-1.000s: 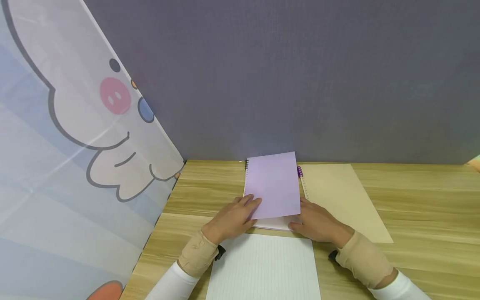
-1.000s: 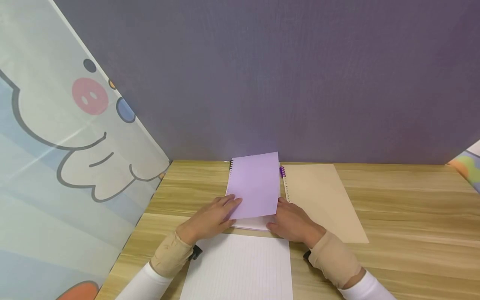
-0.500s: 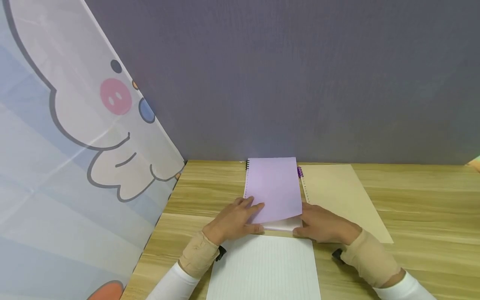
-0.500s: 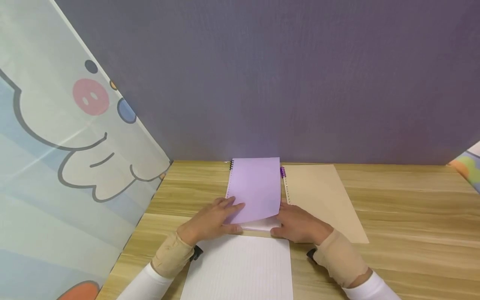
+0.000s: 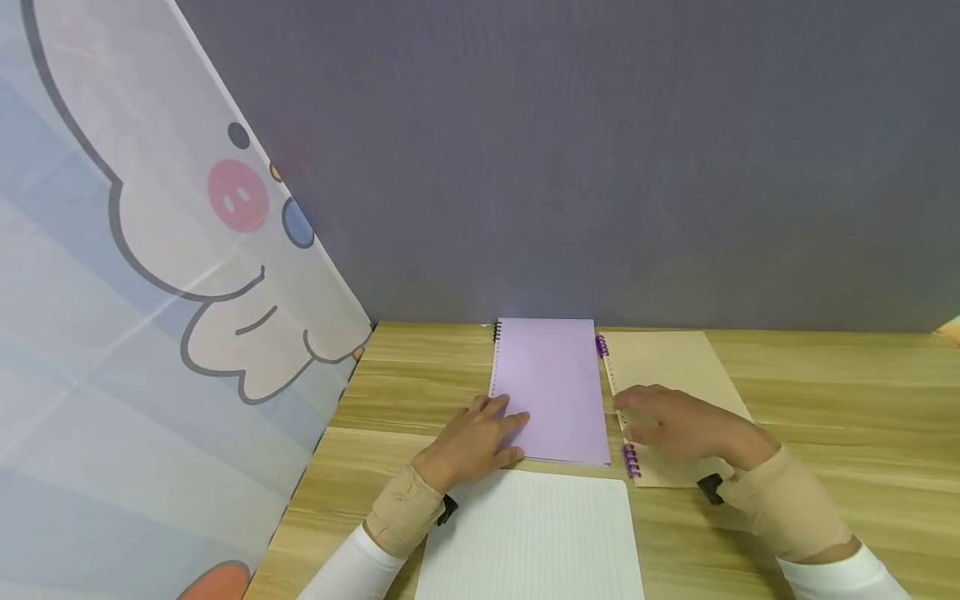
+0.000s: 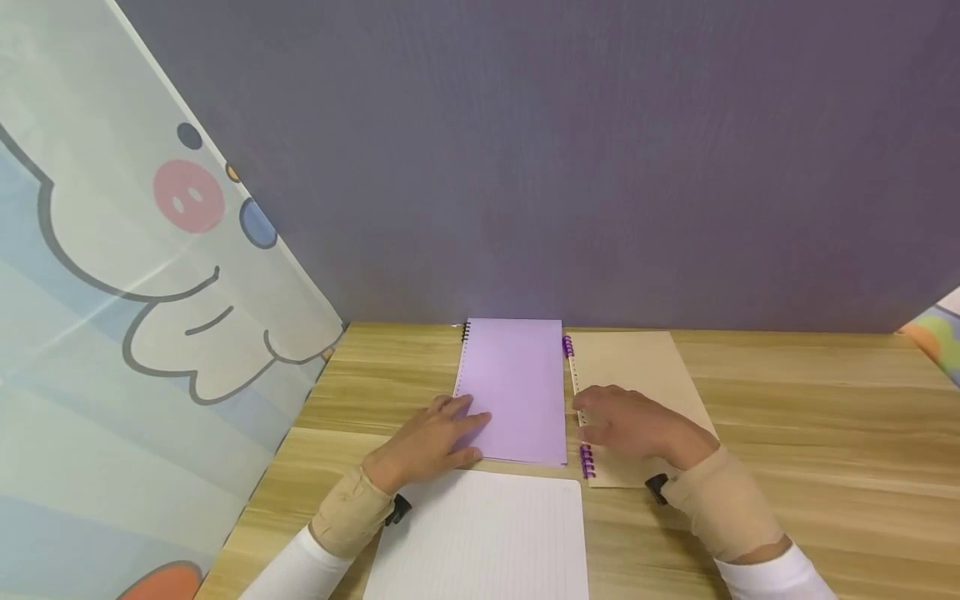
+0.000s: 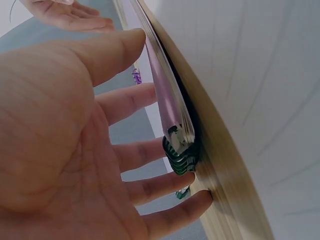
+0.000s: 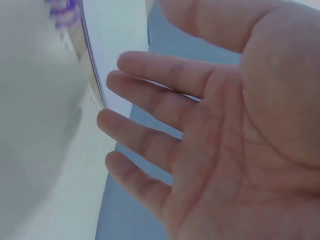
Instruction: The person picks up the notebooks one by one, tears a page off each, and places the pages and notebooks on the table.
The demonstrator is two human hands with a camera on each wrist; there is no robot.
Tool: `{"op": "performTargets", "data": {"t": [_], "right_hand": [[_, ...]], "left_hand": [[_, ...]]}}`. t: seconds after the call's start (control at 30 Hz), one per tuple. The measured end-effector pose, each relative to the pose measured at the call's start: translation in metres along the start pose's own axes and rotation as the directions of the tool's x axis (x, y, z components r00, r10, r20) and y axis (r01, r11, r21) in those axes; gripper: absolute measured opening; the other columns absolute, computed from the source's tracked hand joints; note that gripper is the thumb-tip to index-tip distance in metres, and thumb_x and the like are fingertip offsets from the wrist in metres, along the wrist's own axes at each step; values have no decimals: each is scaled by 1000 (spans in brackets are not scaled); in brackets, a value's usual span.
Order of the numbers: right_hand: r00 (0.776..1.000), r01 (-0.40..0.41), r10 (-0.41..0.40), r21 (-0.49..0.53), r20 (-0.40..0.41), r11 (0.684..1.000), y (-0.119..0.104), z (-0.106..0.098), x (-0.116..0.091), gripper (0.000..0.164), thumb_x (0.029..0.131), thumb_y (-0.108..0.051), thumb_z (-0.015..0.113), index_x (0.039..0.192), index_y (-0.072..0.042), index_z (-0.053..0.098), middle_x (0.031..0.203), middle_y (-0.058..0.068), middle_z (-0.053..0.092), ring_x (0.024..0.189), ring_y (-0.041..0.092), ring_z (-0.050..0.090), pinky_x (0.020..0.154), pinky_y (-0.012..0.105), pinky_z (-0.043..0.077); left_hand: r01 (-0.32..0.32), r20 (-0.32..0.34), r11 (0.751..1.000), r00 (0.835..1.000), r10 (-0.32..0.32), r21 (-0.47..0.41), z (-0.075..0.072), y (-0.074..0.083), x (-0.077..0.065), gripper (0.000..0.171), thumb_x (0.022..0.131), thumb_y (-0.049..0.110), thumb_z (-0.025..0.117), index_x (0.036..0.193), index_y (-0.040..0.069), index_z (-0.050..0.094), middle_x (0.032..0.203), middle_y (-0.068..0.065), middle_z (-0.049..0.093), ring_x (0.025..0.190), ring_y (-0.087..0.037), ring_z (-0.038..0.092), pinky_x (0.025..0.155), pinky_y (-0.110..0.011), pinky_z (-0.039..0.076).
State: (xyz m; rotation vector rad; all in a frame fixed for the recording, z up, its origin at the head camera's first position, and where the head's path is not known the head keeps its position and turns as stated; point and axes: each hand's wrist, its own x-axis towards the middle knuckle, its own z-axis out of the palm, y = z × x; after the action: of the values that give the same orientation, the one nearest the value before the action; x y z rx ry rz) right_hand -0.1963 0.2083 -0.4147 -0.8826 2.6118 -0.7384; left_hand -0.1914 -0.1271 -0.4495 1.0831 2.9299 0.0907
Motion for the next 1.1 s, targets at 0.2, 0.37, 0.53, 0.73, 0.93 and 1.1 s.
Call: {"op": "performTargets", "data": {"t": [0.2, 0.37, 0.53, 0.73, 0.93, 1.1], "right_hand": [[998, -58, 57, 44, 14, 997, 20, -11, -5, 57, 90, -49, 49, 132, -12, 44, 138, 8, 39, 127, 36, 31, 97, 47, 27], [996, -87, 87, 11, -7, 996, 44, -15, -9, 59, 88, -48, 52, 131, -9, 45, 141, 18, 31, 127, 45, 24, 96, 55, 23], [995, -90, 88, -42, -52, 995, 63, -16, -14, 65, 85, -47, 57, 133, -4, 43, 142, 25, 25, 125, 50, 19, 94, 61, 19], [996, -74, 72, -39, -56, 996, 68, -16, -14, 67, 84, -48, 57, 133, -4, 42, 142, 25, 25, 124, 50, 20, 92, 63, 20], [994, -101, 99, -31, -51, 994, 69, -18, -14, 65, 86, -46, 56, 134, -4, 42, 142, 23, 25, 124, 50, 19, 92, 63, 19], [993, -106, 105, -19, -52, 994, 68, -18, -13, 63, 87, -44, 55, 134, -3, 41, 142, 24, 25, 124, 50, 19, 93, 62, 18]], "left_hand": [[4, -8, 1000, 1000, -4, 13, -2, 1, 1, 53, 90, 48, 49, 137, 24, 44, 138, -14, 38, 120, -34, 39, 89, -50, 36], [15, 3, 1000, 1000, -15, -2, -3, 1, 1, 55, 89, 51, 49, 137, 25, 43, 139, -14, 37, 122, -37, 37, 89, -51, 35], [39, 61, 998, 998, -36, -49, -3, 2, 0, 78, 78, 72, 46, 140, 25, 38, 144, -15, 30, 128, -40, 28, 94, -55, 29], [74, 161, 995, 985, -62, -66, -3, 4, -4, 111, 56, 84, 52, 146, 28, 22, 150, -16, 14, 133, -41, 16, 98, -55, 20], [62, 141, 996, 989, -52, -71, -4, 1, -3, 103, 60, 75, 61, 146, 30, 24, 149, -13, 18, 132, -40, 19, 98, -55, 21], [47, 132, 996, 991, -38, -71, -5, -3, -3, 98, 63, 70, 63, 145, 30, 26, 148, -11, 20, 131, -39, 21, 96, -56, 24]]}}
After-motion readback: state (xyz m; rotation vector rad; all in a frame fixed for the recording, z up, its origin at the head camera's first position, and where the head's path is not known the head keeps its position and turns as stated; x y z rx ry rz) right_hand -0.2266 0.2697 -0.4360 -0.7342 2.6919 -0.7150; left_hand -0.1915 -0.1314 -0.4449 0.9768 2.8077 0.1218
